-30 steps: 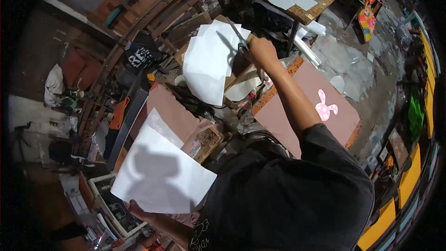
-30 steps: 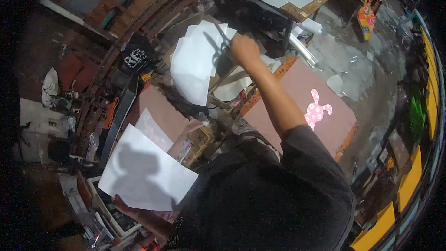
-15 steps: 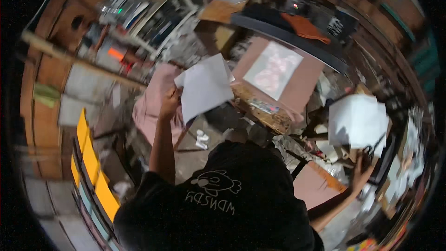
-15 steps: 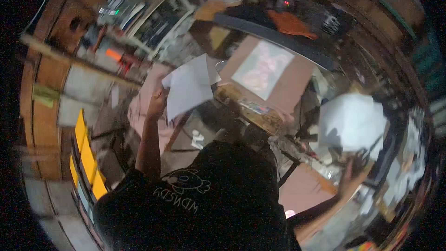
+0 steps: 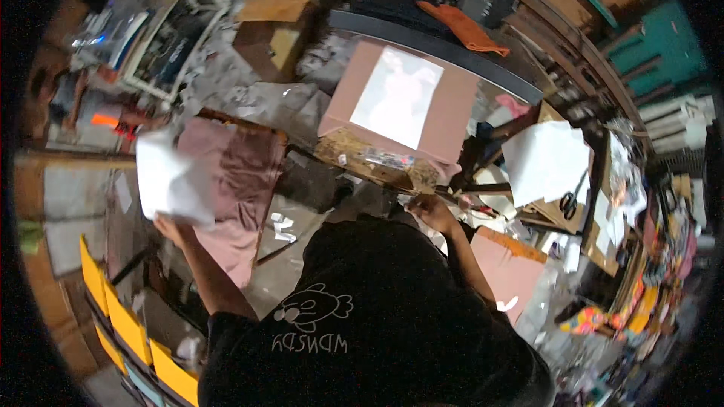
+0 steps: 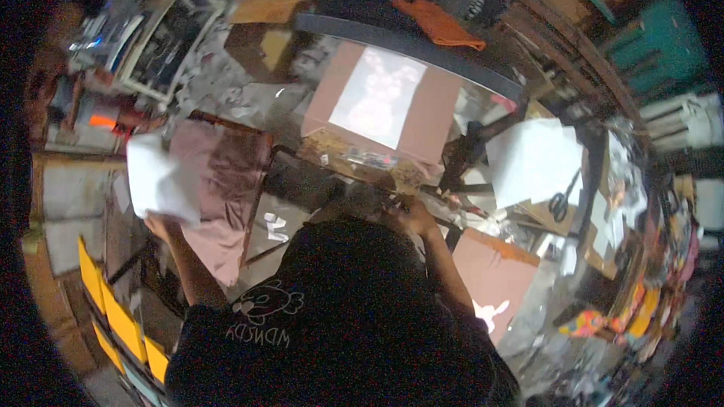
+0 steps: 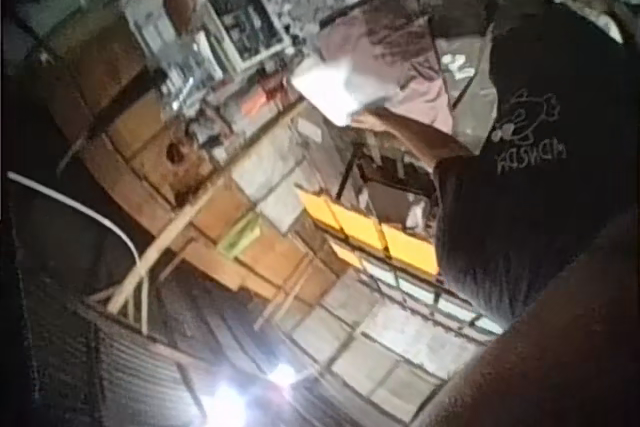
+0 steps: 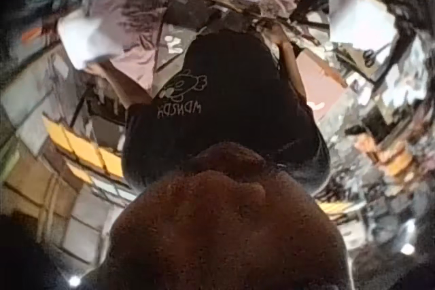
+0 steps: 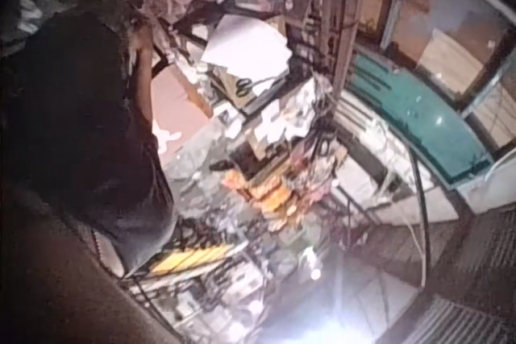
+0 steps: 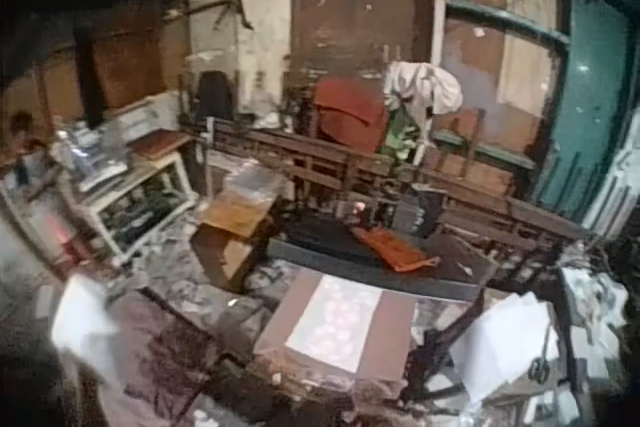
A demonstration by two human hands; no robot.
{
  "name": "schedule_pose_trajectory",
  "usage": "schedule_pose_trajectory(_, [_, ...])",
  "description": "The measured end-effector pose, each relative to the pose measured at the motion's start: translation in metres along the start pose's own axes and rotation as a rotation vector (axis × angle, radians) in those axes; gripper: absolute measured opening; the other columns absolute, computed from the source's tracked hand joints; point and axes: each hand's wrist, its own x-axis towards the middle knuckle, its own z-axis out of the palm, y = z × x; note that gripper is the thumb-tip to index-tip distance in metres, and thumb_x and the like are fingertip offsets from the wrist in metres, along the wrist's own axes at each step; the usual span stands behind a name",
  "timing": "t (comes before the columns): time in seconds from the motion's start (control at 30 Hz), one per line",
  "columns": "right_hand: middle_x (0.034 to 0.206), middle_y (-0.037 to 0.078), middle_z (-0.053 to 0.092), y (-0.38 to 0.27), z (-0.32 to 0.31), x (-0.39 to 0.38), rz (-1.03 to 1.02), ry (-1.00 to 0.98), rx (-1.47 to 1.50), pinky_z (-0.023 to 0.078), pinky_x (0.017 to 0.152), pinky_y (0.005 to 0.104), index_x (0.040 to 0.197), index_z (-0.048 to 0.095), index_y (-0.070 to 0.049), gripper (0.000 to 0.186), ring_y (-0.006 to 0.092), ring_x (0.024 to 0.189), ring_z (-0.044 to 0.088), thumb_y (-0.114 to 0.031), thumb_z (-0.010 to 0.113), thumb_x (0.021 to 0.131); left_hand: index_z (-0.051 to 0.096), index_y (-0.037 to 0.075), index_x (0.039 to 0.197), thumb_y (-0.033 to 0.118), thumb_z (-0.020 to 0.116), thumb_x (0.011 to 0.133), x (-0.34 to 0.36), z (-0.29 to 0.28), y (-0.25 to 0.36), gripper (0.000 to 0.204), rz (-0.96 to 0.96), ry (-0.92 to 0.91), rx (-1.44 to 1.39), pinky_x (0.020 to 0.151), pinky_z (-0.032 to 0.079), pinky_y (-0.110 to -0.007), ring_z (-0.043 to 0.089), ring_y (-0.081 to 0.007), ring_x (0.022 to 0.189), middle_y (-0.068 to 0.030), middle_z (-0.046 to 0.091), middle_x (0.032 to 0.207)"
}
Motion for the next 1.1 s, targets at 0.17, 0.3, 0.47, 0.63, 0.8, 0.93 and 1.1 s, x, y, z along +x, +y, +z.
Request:
schedule_pose_trajectory(0.17, [0.103, 0.010, 0.066, 0.108, -0.008, 0.020, -0.002, 0.514, 0.292, 0.053, 0.060, 0.0318, 0.130, 0.053, -0.002, 0.071, 0.0174, 0.084, 0.063, -0.045, 0.081, 0.081, 0.058, -0.003, 0.126, 0.043, 0.055, 0.098, -0.063, 0.024, -0.036, 0.054, -0.115, -0.097, 0.038, 0.072, 0.055, -0.043, 0.066, -0.0320, 0.090, -0.0221, 0.068, 0.111])
schedule_pose_trajectory(0.3, [0.101, 0.003, 0.066, 0.098, -0.030, 0.040, -0.047, 0.722, 0.526, 0.050, 0.056, 0.0295, 0.131, 0.053, -0.005, 0.055, 0.0113, 0.082, 0.062, -0.024, 0.075, 0.085, 0.058, -0.003, 0.125, 0.037, 0.056, 0.097, -0.081, 0.030, -0.059, 0.048, -0.294, -0.166, 0.151, 0.074, 0.054, -0.041, 0.066, -0.0306, 0.092, -0.0206, 0.068, 0.111])
schedule_pose_trajectory(0.47, [0.107, 0.000, 0.069, 0.088, -0.049, 0.033, 0.081, 0.661, 0.613, 0.043, 0.058, 0.0245, 0.124, 0.064, -0.009, 0.040, 0.0064, 0.080, 0.060, -0.028, 0.070, 0.089, 0.059, -0.002, 0.124, 0.029, 0.057, 0.097, -0.079, 0.042, -0.069, 0.042, -0.369, -0.233, 0.275, 0.077, 0.053, -0.038, 0.065, -0.0289, 0.095, -0.0186, 0.068, 0.111])
schedule_pose_trajectory(0.63, [0.109, 0.007, 0.070, 0.038, -0.031, 0.024, 0.152, 0.714, 0.708, 0.048, 0.070, 0.0261, 0.118, 0.066, -0.005, 0.032, 0.0148, 0.087, 0.066, -0.028, 0.062, 0.095, 0.059, -0.002, 0.123, 0.021, 0.058, 0.096, -0.043, 0.070, -0.042, 0.036, -0.103, -0.094, 0.678, 0.079, 0.051, -0.036, 0.065, -0.0272, 0.098, -0.0167, 0.068, 0.110])
schedule_pose_trajectory(0.8, [0.105, 0.016, 0.071, 0.015, -0.011, 0.000, -0.050, 0.695, 0.832, 0.056, 0.090, 0.0428, 0.121, 0.061, 0.006, 0.038, 0.0282, 0.095, 0.070, -0.024, 0.046, 0.103, 0.056, 0.001, 0.128, 0.024, 0.061, 0.097, -0.085, 0.215, 0.040, 0.039, -0.037, -0.844, -0.361, 0.085, 0.049, -0.035, 0.061, -0.0225, 0.103, -0.0112, 0.064, 0.116])
schedule_pose_trajectory(0.93, [0.099, 0.016, 0.070, -0.044, 0.005, 0.004, -0.088, 0.758, 0.867, 0.058, 0.084, 0.0474, 0.131, 0.050, 0.009, 0.044, 0.0316, 0.088, 0.071, -0.025, 0.049, 0.103, 0.052, 0.006, 0.135, 0.043, 0.058, 0.101, -0.157, 0.331, 0.123, 0.051, -0.512, -1.530, -0.605, 0.085, 0.047, -0.034, 0.058, -0.0194, 0.103, -0.0089, 0.060, 0.122])
schedule_pose_trajectory(1.1, [0.115, 0.009, 0.067, -0.017, 0.011, -0.010, -0.009, 1.036, 0.763, 0.055, 0.074, 0.0330, 0.121, 0.063, 0.004, 0.037, 0.0181, 0.084, 0.067, -0.028, 0.057, 0.103, 0.055, 0.011, 0.115, 0.044, 0.051, 0.104, -0.216, 0.407, 0.136, 0.034, -1.142, -1.561, -0.700, 0.072, 0.042, -0.031, 0.052, -0.0160, 0.079, -0.0019, 0.057, 0.093])
